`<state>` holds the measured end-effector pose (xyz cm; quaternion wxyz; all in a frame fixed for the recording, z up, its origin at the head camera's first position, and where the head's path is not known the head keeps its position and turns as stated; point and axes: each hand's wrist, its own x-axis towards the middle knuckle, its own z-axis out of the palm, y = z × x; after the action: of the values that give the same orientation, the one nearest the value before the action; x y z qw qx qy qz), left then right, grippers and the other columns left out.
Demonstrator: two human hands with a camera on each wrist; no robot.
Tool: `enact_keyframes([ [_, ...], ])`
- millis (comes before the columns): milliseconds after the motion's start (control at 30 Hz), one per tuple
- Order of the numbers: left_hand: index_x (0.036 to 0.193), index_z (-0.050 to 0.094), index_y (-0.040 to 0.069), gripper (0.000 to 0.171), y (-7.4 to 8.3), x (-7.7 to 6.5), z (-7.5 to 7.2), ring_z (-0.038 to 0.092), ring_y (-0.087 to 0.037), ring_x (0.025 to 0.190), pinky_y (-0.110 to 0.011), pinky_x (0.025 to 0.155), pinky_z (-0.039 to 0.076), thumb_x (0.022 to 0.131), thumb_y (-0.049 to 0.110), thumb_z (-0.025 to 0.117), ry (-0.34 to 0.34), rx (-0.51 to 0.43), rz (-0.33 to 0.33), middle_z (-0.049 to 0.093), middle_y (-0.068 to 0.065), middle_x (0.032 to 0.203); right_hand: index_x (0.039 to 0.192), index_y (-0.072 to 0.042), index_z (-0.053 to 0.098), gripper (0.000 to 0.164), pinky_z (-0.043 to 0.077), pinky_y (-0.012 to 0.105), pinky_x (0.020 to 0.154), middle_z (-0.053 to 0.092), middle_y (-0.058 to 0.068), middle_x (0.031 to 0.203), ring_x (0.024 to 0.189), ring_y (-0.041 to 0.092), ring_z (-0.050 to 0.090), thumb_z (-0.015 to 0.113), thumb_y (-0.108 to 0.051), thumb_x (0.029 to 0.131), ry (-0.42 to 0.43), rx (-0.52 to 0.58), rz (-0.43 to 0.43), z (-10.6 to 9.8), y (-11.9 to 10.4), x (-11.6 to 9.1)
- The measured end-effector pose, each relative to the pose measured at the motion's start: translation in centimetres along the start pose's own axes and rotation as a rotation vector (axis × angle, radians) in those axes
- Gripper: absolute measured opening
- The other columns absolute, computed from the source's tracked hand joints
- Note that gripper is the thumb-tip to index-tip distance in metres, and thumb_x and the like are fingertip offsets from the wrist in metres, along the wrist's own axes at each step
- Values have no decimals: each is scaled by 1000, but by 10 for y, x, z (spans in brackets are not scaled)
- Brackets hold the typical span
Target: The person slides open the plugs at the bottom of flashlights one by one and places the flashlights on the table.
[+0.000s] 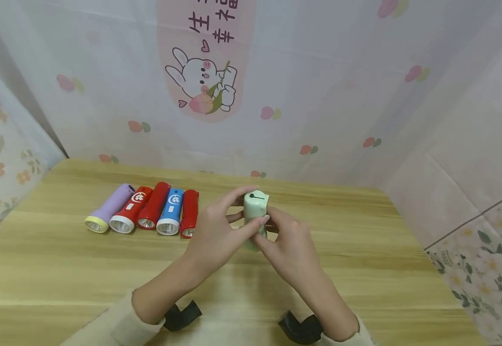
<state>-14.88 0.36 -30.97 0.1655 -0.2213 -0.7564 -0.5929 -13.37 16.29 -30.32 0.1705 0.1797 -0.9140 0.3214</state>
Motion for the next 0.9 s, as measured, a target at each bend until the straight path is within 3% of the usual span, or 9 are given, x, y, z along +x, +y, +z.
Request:
enact_keyframes([
  [133,130,64,12,50,3,4,-3,70,-17,108,-31,84,62,83,13,83,-3,-11,18,72,-2,121,108,-11,72,22,63,29,82,77,3,106,94,18,77,78,-15,88,13,-11,-10,-4,-6,2],
  [333,128,65,12,49,7,8,-7,70,-16,109,-32,84,62,83,13,84,-10,-50,-27,73,0,119,106,-12,72,20,63,32,76,78,1,100,87,15,77,79,-18,88,2,-38,-3,-9,-12,5],
  [500,128,64,13,49,8,8,-10,71,-16,108,-33,85,62,83,14,84,-22,-58,-53,73,0,119,102,-13,72,18,61,27,71,78,0,95,82,11,75,80,-16,87,2,-49,-32,-8,-14,6],
  [667,131,63,16,50,9,7,-14,71,-18,108,-34,85,62,85,16,82,-64,-18,-105,72,1,121,97,-15,69,17,57,21,68,76,-4,90,80,6,71,81,-15,85,-8,-44,-81,-5,-11,5],
  [767,136,61,18,55,10,6,-18,70,-20,111,-35,86,62,85,19,82,-100,-9,-143,71,1,124,97,-16,68,17,50,18,60,72,-6,85,70,4,61,80,-14,86,-26,-47,-101,-3,-9,3],
  [900,144,55,19,57,11,6,-22,67,-21,121,-39,93,59,91,26,76,-194,-71,-198,67,0,133,101,-14,68,18,44,17,55,70,-5,83,66,6,55,79,-18,88,-30,-46,-105,-3,-7,2],
])
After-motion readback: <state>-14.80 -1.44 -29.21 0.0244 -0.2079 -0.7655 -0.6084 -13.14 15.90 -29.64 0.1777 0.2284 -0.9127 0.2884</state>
